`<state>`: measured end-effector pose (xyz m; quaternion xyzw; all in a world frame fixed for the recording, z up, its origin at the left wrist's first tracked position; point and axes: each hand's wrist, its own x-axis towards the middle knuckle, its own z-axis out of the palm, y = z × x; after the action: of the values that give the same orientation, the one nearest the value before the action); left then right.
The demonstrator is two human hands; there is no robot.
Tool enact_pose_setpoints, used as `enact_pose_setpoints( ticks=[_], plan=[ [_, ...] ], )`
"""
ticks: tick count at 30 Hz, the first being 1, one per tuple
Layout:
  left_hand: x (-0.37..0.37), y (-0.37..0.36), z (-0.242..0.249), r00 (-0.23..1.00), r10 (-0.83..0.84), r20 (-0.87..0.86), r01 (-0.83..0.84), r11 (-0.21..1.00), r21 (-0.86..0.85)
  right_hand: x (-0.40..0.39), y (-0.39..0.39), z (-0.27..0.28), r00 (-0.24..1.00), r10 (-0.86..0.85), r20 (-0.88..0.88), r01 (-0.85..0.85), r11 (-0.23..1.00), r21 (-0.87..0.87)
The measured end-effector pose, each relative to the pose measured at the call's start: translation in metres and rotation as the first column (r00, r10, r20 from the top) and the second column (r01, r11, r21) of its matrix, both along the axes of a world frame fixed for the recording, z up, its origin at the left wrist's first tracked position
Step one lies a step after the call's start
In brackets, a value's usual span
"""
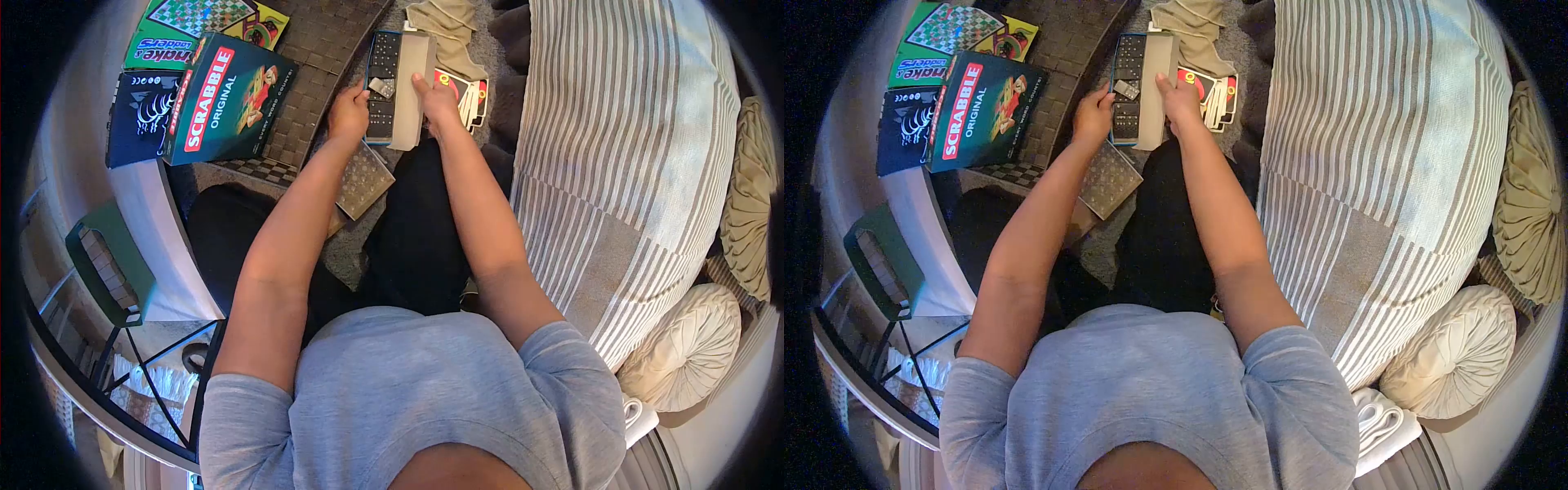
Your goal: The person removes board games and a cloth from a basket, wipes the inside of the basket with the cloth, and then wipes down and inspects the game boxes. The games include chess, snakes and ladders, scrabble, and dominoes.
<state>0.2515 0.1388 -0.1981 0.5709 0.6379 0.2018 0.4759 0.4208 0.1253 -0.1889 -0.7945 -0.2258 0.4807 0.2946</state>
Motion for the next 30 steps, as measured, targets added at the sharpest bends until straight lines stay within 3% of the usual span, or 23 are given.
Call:
enact_pose_setpoints(
  ticks=[1,2,3,5,6,11,15,17,19,21,23,25,26,28,30],
  plan=[
    [0.0,0.0,0.003,0.999,-0.018,-0.03,0.018,1.0,0.0,0.002,-0.001,-0.003,0.998,0.037,0.06,-0.037,0.999,0.001],
    [0.001,-0.001,0.001,0.999,-0.019,-0.03,0.019,1.0,-0.002,-0.002,0.0,0.001,0.937,0.165,0.307,-0.17,0.985,-0.011],
    [0.002,-0.002,0.0,0.999,0.001,-0.045,0.0,1.0,0.012,-0.005,0.002,0.006,0.937,0.165,0.307,-0.169,0.986,-0.013],
    [0.002,-0.003,0.006,0.998,0.025,-0.064,-0.023,0.999,0.025,-0.01,0.003,0.012,0.778,0.299,0.552,-0.289,0.951,-0.109],
    [0.002,-0.001,0.013,0.997,-0.018,-0.074,0.018,1.0,0.002,-0.013,0.002,0.013,0.756,0.248,0.606,-0.282,0.959,-0.04],
    [-0.007,-0.011,0.022,0.999,-0.04,0.01,0.041,0.997,-0.058,-0.02,-0.002,0.034,0.858,0.129,0.497,-0.213,0.97,0.115],
    [-0.049,-0.047,0.053,0.975,-0.201,0.098,0.195,0.979,0.066,-0.025,-0.012,0.06,0.85,0.058,0.523,-0.205,0.952,0.227],
    [-0.078,-0.066,0.08,0.954,-0.284,0.091,0.274,0.955,0.113,-0.025,-0.014,0.058,0.823,-0.004,0.568,-0.273,0.874,0.401],
    [-0.105,-0.087,0.106,0.928,-0.334,0.163,0.336,0.942,0.014,-0.041,-0.018,0.075,0.857,0.021,0.515,-0.286,0.85,0.442],
    [-0.124,-0.109,0.118,0.935,-0.306,0.178,0.318,0.947,-0.041,-0.053,-0.019,0.078,0.865,0.092,0.493,-0.403,0.714,0.573],
    [-0.138,-0.122,0.122,0.941,-0.279,0.19,0.3,0.949,-0.093,-0.069,-0.021,0.082,0.837,0.127,0.533,-0.458,0.696,0.553],
    [-0.146,-0.13,0.121,0.939,-0.343,0.022,0.336,0.904,-0.265,-0.084,-0.022,0.082,0.822,0.187,0.538,-0.509,0.665,0.546],
    [-0.147,-0.133,0.112,0.936,-0.35,0.028,0.345,0.903,-0.255,-0.09,-0.025,0.082,0.791,0.185,0.584,-0.524,0.697,0.489],
    [-0.148,-0.14,0.094,0.896,-0.363,-0.256,0.394,0.916,0.081,-0.093,-0.03,0.078,0.703,0.186,0.687,-0.568,0.728,0.384],
    [-0.145,-0.133,0.098,0.899,-0.366,-0.239,0.382,0.924,0.024,-0.092,-0.038,0.088,0.621,0.17,0.765,-0.591,0.743,0.314]
  ],
)
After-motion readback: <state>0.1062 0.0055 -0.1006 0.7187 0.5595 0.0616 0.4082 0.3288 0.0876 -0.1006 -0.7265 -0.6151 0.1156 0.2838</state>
